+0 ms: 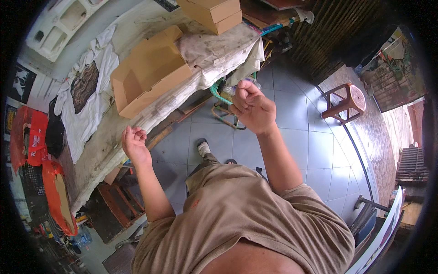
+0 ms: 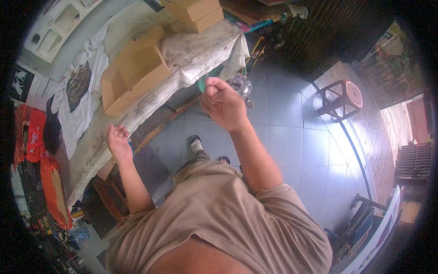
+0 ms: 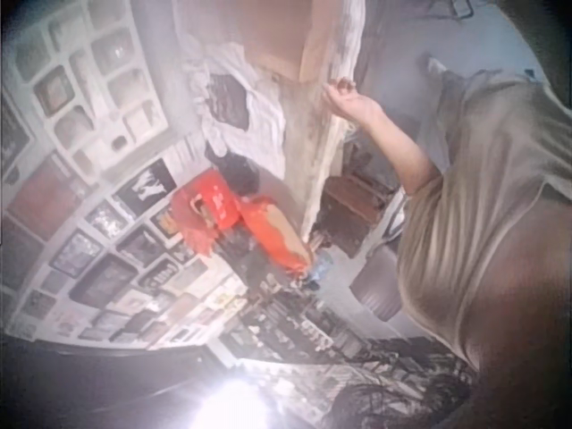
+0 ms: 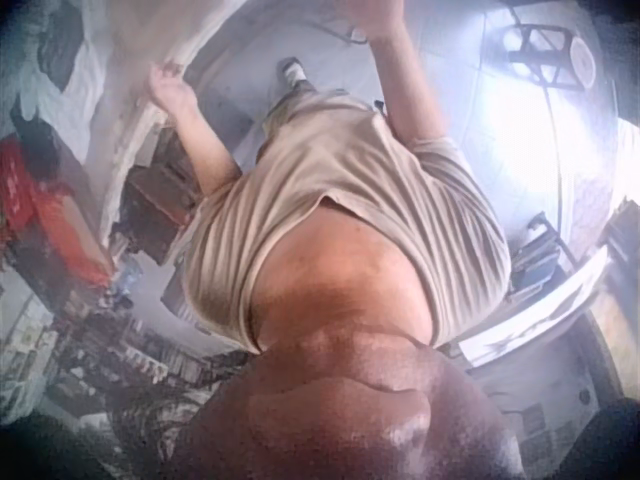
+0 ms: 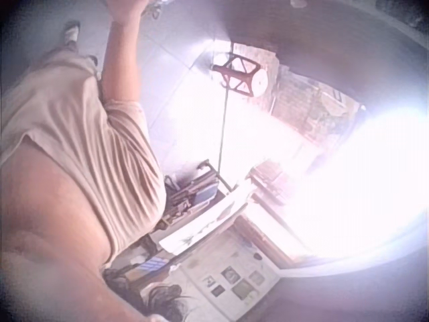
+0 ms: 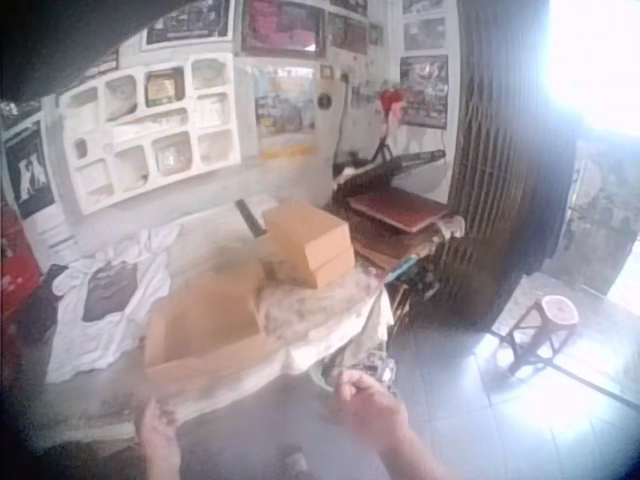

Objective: The person retrieves a flat cardboard box from a red plastic bag, unfolds it, and assembles it into a box shape on a workbench. They then move a chair, plug in a power strip, and continue assembling additional cardboard boxes one by one.

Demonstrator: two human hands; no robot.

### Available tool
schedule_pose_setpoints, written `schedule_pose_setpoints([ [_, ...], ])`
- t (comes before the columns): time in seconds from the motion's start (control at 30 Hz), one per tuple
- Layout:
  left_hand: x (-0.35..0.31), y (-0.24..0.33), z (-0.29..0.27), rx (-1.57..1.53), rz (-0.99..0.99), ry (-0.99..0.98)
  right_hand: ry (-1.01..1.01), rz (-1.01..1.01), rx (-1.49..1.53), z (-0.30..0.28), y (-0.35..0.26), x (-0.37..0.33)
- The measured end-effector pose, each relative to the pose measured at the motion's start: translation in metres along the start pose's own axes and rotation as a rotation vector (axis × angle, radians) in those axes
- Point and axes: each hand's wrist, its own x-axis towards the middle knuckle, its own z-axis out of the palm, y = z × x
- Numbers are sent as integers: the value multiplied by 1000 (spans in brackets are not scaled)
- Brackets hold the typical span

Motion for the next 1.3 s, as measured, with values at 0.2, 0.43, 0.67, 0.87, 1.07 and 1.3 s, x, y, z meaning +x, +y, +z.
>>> schedule_pose_setpoints([
  [0.2, 6, -4, 3, 88, 113, -61, 14, -20, -61, -14, 17, 6],
  [0.43, 37, 19, -32, 250, 348, 101, -57, 6, -15, -23, 43, 59],
  [0.67, 102, 57, -54, 352, 199, 208, 378, -24, -507, -18, 54, 136],
  [0.87, 155, 40, -20, 523, 29, -83, 480, -77, -1215, -19, 42, 210],
  [1.07, 155, 14, 24, 629, 128, -176, 125, 59, -1264, -35, 47, 249],
  [1.3, 198, 15, 42, 203, -49, -37, -22, 151, -1446, -34, 53, 271],
])
